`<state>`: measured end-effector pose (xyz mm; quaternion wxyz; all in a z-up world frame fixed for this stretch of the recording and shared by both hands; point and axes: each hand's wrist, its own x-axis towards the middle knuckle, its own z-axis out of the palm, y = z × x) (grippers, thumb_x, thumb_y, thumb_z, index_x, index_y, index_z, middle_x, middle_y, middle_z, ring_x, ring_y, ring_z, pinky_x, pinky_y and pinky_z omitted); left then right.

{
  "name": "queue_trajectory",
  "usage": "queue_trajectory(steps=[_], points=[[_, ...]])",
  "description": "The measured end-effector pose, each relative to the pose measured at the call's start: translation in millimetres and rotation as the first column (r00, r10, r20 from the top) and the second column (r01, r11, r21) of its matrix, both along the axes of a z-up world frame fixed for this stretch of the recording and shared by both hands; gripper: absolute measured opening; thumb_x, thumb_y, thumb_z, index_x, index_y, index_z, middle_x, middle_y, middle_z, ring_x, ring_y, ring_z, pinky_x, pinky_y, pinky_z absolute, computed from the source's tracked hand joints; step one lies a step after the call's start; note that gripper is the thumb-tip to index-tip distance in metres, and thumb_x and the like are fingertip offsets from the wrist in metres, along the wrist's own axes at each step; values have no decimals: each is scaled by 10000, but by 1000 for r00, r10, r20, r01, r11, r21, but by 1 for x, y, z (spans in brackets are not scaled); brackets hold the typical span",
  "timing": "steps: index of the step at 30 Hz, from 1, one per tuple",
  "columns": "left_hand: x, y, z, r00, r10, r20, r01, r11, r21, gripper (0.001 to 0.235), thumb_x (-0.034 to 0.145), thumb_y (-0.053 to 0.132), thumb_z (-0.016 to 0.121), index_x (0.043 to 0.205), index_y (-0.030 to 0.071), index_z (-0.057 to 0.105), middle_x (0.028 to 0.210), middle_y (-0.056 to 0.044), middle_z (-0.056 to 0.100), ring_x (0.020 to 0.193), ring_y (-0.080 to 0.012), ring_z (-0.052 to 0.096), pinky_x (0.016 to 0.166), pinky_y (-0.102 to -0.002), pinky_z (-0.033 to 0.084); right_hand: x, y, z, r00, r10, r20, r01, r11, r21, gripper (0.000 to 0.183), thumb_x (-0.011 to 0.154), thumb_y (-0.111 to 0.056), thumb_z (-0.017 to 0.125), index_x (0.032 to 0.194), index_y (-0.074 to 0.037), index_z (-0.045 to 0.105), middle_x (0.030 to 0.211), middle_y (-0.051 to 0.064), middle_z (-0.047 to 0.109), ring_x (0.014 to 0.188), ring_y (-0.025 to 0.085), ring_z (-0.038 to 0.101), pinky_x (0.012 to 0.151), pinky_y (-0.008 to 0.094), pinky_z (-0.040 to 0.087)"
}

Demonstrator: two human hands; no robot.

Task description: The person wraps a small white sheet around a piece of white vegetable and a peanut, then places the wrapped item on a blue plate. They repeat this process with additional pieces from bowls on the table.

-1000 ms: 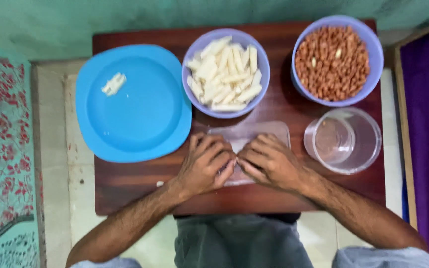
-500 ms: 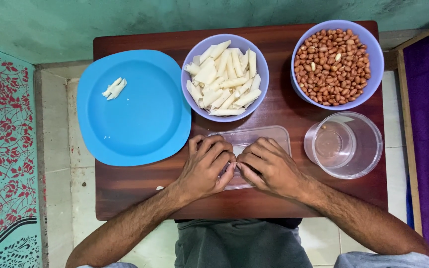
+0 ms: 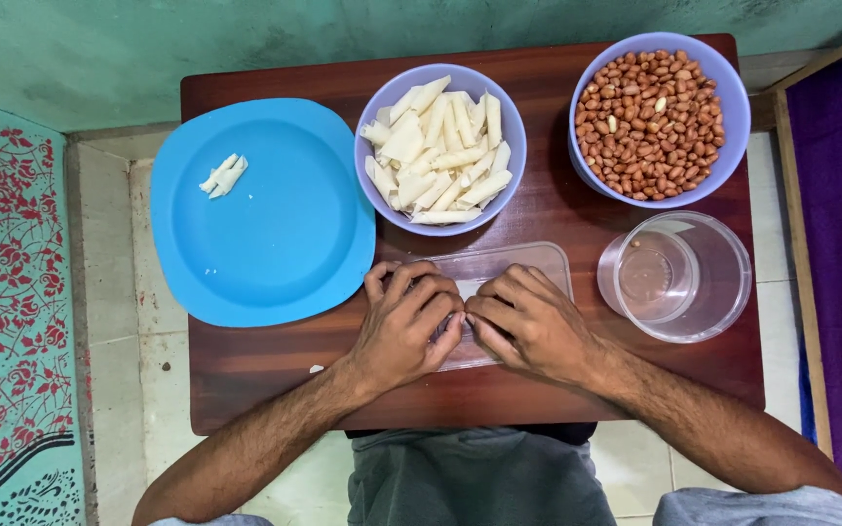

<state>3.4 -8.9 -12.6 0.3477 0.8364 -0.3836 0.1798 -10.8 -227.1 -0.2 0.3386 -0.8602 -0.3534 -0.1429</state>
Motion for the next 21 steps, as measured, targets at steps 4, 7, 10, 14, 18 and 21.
queue_trajectory(steps=[4, 7, 10, 14, 18, 21], points=[[-1, 0, -1, 999, 9, 33, -9, 1000, 25, 120, 937, 176, 649, 822, 148, 632, 963, -28, 636, 1063, -285, 601, 944, -509, 339, 0, 1, 1, 1000, 7, 26, -6, 1000, -7, 123, 973, -166, 651, 897, -90, 711, 864, 95, 634, 770, 315, 638, 666, 419, 511], [-2, 0, -1, 999, 19, 42, -21, 999, 40, 126, 944, 166, 643, 820, 146, 633, 963, -29, 640, 1071, -286, 604, 943, -508, 346, 0, 1, 1, 999, -3, 37, 3, 1000, -17, 111, 967, -157, 665, 893, -83, 701, 872, 103, 636, 772, 320, 641, 663, 424, 514], [-3, 0, -3, 999, 18, 41, -19, 999, 39, 93, 947, 162, 635, 856, 152, 650, 952, -24, 637, 1057, -281, 614, 935, -504, 355, -1, 2, 0, 999, 1, 34, 0, 1000, -18, 95, 965, -143, 665, 914, -73, 706, 875, 112, 640, 776, 329, 649, 658, 430, 521], [-3, 0, -6, 999, 20, 44, -23, 998, 55, 82, 955, 162, 625, 879, 150, 654, 960, -28, 636, 1068, -283, 614, 939, -502, 357, 1, 3, 3, 997, 11, 73, -10, 1000, -22, 111, 965, -131, 665, 880, -64, 689, 861, 120, 631, 755, 330, 637, 646, 421, 516], [-4, -1, 0, 999, 15, 46, -18, 999, 46, 90, 965, 164, 622, 883, 149, 655, 949, -33, 632, 1061, -285, 613, 932, -494, 356, 1, 6, 11, 988, 26, 149, -26, 1000, -2, 124, 949, -130, 690, 851, -54, 684, 824, 125, 618, 706, 326, 616, 617, 412, 507], [-3, 0, -3, 998, 13, 61, -15, 999, 44, 81, 964, 162, 624, 893, 150, 662, 950, -29, 627, 1058, -284, 611, 928, -495, 356, 1, 6, 6, 983, 32, 181, -32, 999, -3, 115, 950, -113, 690, 855, -49, 684, 825, 125, 616, 700, 329, 607, 606, 411, 497]])
